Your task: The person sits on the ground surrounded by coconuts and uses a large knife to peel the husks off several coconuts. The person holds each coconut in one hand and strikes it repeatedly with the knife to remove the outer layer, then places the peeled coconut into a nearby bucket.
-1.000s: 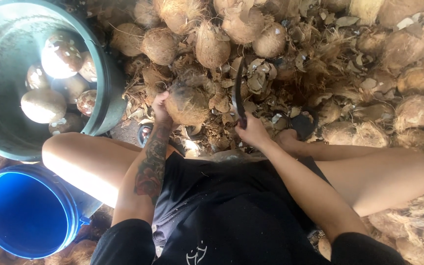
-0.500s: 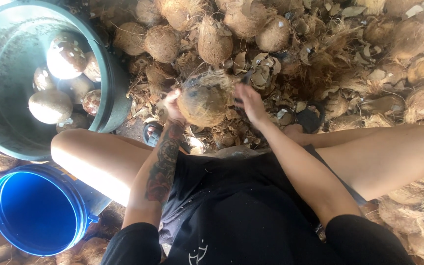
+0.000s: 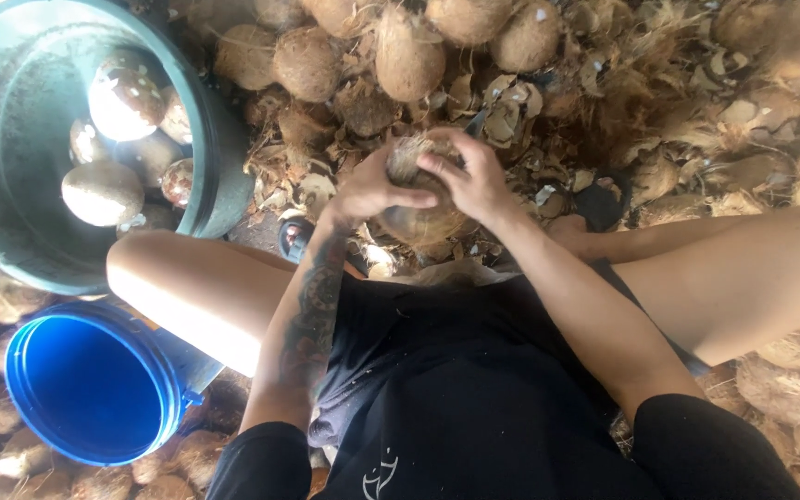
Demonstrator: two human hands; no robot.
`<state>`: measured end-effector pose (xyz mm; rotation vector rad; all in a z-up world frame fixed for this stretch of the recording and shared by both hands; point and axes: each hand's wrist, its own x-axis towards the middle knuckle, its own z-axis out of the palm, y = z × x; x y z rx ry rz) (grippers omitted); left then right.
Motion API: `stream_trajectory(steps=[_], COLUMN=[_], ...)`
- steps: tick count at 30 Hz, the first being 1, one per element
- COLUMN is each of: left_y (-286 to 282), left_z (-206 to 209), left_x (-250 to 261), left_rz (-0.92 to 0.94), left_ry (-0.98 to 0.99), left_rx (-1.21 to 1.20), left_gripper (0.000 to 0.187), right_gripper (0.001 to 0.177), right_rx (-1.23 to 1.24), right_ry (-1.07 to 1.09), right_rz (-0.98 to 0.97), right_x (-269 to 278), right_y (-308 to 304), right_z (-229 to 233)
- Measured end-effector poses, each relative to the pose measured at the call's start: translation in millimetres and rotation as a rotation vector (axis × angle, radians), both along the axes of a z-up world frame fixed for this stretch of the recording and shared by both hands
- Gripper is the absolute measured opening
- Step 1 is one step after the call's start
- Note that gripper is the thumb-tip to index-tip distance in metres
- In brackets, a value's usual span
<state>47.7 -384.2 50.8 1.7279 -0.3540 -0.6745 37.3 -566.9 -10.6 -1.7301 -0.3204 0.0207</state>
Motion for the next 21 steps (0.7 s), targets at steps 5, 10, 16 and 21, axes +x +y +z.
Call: stream_trajectory(steps=[5, 10, 16, 21], left_y=[-6.0, -7.2, -5.3, -22.9], left_z=[-0.5, -14.6, -14.4, -40.4], left_x=[-22.3, -17.4, -12.3, -6.0], left_rz=[0.251, 0.429, 0.475, 0.505], left_ry=[0.051, -0.013, -0.031, 0.118], left_rx=[-0.035, -0.070, -0.079, 0.005], left_gripper=[0.060, 0.047, 0.046, 0.060], right_gripper=[0.025, 0.024, 0.023, 0.027], right_rx=[0.048, 0.123, 0.024, -0.335], right_ry=[0.099, 0.192, 0.155, -0.134], right_rz=[-0.132, -0.198, -0.216, -0.152], right_x=[13.0, 23.0, 29.6, 40.6], right_y=[1.4, -4.9, -5.1, -17.7], right_z=[8.8, 16.2, 19.4, -0.7])
